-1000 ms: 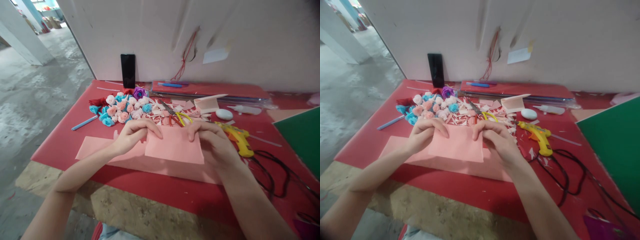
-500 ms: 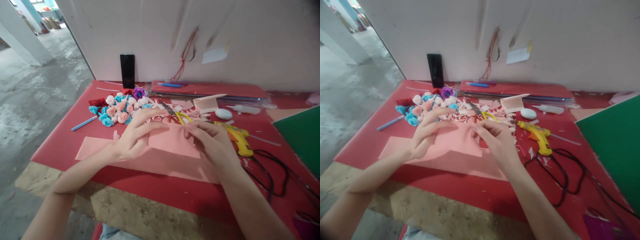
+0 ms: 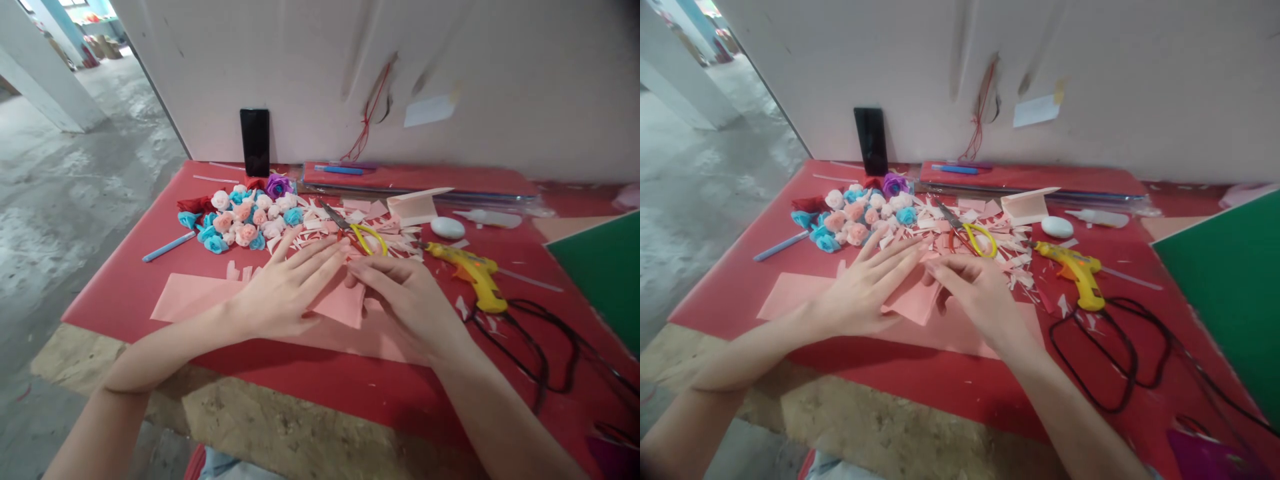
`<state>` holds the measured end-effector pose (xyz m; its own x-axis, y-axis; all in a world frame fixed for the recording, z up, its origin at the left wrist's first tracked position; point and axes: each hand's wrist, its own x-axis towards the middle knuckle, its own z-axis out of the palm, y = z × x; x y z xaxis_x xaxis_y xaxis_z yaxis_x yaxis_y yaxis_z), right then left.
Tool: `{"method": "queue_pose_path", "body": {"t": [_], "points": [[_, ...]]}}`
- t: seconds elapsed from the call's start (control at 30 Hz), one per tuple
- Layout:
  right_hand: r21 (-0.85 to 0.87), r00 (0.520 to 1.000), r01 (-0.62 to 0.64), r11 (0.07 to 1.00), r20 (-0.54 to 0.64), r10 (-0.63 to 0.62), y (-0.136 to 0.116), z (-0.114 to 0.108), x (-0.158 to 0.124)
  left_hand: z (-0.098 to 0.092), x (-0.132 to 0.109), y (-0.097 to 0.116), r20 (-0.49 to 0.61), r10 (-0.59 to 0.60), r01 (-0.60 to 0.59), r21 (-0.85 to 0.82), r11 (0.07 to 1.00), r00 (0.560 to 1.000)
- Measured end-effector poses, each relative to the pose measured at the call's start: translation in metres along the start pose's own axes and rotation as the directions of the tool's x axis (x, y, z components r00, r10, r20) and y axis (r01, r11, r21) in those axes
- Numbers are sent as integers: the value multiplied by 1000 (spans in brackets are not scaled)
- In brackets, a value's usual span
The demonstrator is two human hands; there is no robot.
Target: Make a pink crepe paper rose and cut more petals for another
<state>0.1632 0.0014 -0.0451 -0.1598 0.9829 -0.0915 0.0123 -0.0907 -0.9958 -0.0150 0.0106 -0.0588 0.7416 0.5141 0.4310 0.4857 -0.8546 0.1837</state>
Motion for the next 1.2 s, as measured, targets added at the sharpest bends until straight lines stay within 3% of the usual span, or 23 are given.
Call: {"method": "queue_pose_path", "body": {"t": [0.1, 0.2, 0.27, 0.33, 0.47, 0.53, 0.6, 0.67, 0.77, 0.83, 0.93, 1.0, 1.1, 1.2], "points": [[187, 997, -75, 979, 46, 68, 2, 2, -1, 8, -1, -3, -13, -11, 11, -55, 998, 1000], [276, 990, -122, 953, 108, 96, 1, 1, -3, 8, -1, -6, -22, -50, 44, -236, 971, 998], [286, 984, -143, 948, 144, 105, -2, 0, -4, 6, 1, -5, 16, -131, 125, -435, 892, 991], [272, 988, -118, 955, 126, 87, -3, -1, -5, 3, 3, -2, 102, -250, 256, -637, 727, 963], [22, 997, 65, 998, -36, -64, -3, -1, -7, 2, 4, 4, 350, -435, 511, -790, 339, 829], [-110, 992, 103, 989, -60, -110, -2, 0, -6, 5, 3, 5, 421, -540, 606, -764, 222, 729], [-163, 989, 115, 980, -72, -128, 0, 0, -6, 7, 2, 5, 443, -603, 636, -758, 142, 663], [-147, 988, 127, 981, -63, -138, 1, -1, -6, 8, 2, 5, 461, -576, 603, -795, 70, 675], [-48, 992, 129, 990, -5, -129, 4, -1, -5, 7, 2, 7, 491, -430, 527, -849, -41, 757], [-3, 994, 112, 994, 5, -112, 6, -1, -5, 7, 2, 8, 503, -356, 504, -858, -98, 788], [5, 995, 95, 995, -8, -95, 7, -1, -5, 8, 0, 9, 487, -344, 480, -870, -111, 803], [-32, 996, 93, 995, -13, -93, 7, -2, -4, 10, -3, 9, 463, -366, 474, -878, -65, 807], [-108, 992, 113, 988, -48, -118, 6, -3, -3, 11, -5, 8, 439, -396, 505, -860, 76, 807], [-140, 989, 99, 985, -93, -113, 4, -2, -3, 9, -5, 7, 421, -447, 573, -767, 288, 789]]}}
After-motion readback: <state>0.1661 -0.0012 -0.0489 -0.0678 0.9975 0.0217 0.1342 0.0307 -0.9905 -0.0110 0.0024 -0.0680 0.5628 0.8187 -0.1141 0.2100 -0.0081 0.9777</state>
